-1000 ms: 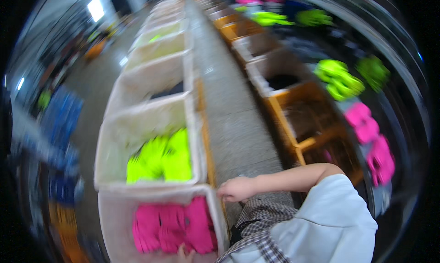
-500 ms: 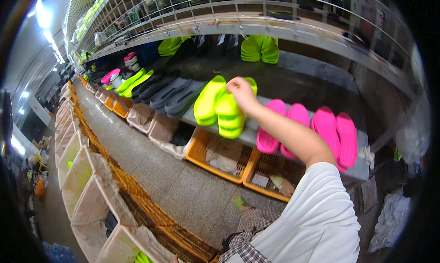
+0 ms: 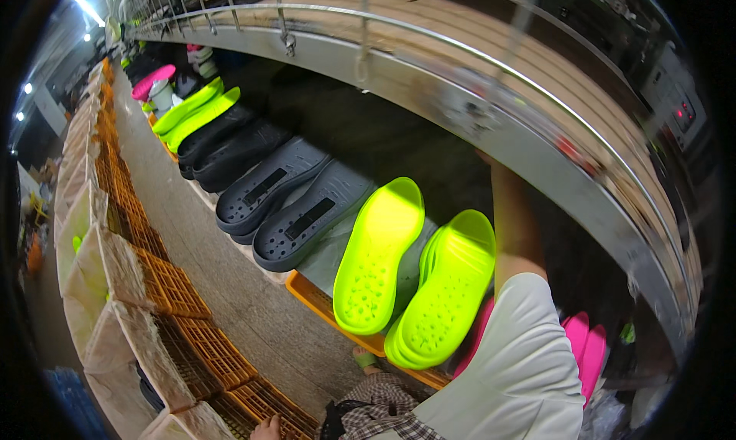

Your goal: The person picks up stacks of pink, green, and gray slippers from bins, inspects them, and places them on a shelf. The person repeats this process for multiple colors, organizing the slippers by color on the shelf.

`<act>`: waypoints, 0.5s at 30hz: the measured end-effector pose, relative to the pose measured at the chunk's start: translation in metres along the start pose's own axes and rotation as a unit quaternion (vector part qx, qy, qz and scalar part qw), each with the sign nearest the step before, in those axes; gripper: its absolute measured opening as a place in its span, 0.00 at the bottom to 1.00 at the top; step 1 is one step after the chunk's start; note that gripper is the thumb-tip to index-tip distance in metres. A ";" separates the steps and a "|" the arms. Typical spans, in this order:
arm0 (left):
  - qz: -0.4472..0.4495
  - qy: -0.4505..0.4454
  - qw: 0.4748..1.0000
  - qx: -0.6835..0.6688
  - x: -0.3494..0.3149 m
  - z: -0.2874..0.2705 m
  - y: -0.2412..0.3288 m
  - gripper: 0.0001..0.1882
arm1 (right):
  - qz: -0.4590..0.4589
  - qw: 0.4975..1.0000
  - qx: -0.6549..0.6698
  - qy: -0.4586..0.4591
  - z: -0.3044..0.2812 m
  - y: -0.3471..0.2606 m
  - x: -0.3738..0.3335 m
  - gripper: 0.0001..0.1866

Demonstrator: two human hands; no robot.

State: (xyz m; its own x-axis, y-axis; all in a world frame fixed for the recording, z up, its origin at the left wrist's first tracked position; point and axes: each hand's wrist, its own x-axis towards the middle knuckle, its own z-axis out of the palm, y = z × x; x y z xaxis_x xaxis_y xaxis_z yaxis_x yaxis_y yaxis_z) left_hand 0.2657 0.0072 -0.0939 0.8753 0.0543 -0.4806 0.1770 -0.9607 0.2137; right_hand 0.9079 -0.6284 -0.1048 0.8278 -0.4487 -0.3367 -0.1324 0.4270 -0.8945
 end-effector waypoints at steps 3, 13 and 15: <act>-0.029 -0.091 0.995 0.028 0.015 -0.007 0.006 0.32 | -0.297 0.908 -0.292 -0.051 -0.016 0.009 0.026 0.50; -0.072 -0.029 0.995 -0.060 0.026 -0.001 -0.003 0.27 | -0.388 0.587 -0.704 -0.093 -0.047 -0.027 0.085 0.34; -0.074 0.009 0.996 -0.051 0.018 -0.001 -0.003 0.23 | -0.427 0.591 -0.674 -0.119 -0.061 -0.036 0.080 0.33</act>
State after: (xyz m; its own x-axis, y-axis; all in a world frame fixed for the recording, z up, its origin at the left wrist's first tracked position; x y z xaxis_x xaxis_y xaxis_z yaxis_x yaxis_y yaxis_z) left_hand 0.2812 0.0109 -0.1021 0.8436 0.1992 -0.4987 0.3489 -0.9093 0.2269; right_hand 0.9458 -0.7274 -0.1170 0.9383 0.1430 0.3150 0.2082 -0.9606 -0.1841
